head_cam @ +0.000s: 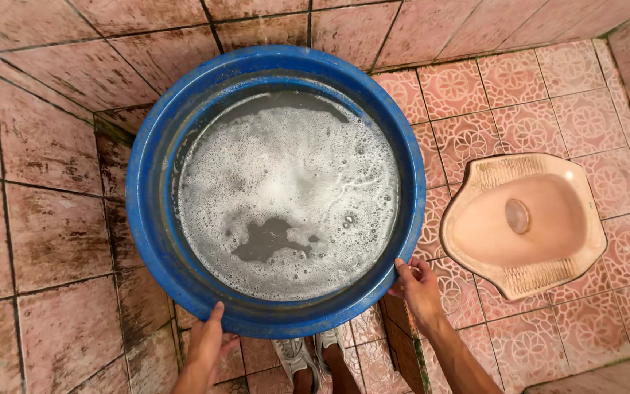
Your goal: The person hand washes several pieces of clothing in a blue basin filled with soapy water. They scrub and rinse each item, then wring out the water and place the clothes on a tiled ledge. The person also pours soapy water from the basin into a nearby squat toilet.
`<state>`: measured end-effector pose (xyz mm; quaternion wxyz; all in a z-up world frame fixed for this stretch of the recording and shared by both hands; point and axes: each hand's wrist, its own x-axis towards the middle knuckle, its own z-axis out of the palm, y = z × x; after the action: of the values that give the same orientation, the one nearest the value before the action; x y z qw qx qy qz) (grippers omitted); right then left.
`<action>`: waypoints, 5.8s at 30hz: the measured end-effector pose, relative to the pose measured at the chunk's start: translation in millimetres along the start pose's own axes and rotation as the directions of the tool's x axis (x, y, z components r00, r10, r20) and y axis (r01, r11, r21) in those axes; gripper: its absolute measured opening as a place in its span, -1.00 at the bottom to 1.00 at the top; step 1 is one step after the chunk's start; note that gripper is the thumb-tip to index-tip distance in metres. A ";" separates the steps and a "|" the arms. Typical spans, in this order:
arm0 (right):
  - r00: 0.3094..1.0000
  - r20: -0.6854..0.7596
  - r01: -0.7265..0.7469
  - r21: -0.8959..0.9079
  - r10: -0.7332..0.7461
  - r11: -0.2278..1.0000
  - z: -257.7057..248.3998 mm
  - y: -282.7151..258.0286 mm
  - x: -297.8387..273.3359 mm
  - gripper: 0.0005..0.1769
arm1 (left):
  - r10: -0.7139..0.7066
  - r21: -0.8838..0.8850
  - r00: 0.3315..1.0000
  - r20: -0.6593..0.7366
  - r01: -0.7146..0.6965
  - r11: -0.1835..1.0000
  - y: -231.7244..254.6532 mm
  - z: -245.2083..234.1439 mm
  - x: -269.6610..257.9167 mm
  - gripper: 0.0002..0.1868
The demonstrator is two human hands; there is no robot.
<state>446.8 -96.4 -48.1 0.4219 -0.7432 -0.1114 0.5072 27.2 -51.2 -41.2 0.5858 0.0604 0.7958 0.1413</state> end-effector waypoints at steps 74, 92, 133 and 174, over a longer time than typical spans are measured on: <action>0.776 -0.570 -0.117 0.288 0.268 0.950 -605.8 12.1 -354.1 -0.58 | 0.316 -0.192 -0.227 0.921 -0.972 -0.138 85.7 335.8 -542.6 -0.51; 0.891 0.119 0.398 -0.671 -0.439 0.625 -204.7 -151.6 -154.1 -0.56 | 0.732 0.296 0.561 0.386 -0.827 0.477 98.0 38.3 -258.9 -0.53; 0.892 0.441 -0.027 -0.159 0.095 0.987 115.5 -58.1 -51.6 -0.65 | 0.830 0.346 0.541 0.138 -0.811 0.471 85.8 -29.6 -114.3 -0.47; 0.900 -0.171 -0.294 0.440 0.400 0.849 -262.4 83.1 32.2 -0.84 | 0.597 0.342 0.503 0.625 -0.864 0.370 65.8 214.9 -240.5 -0.53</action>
<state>662.3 -263.7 -96.8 0.4771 -0.7069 0.1883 0.4871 300.3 -18.4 139.5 0.5474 0.6316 0.5386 0.1064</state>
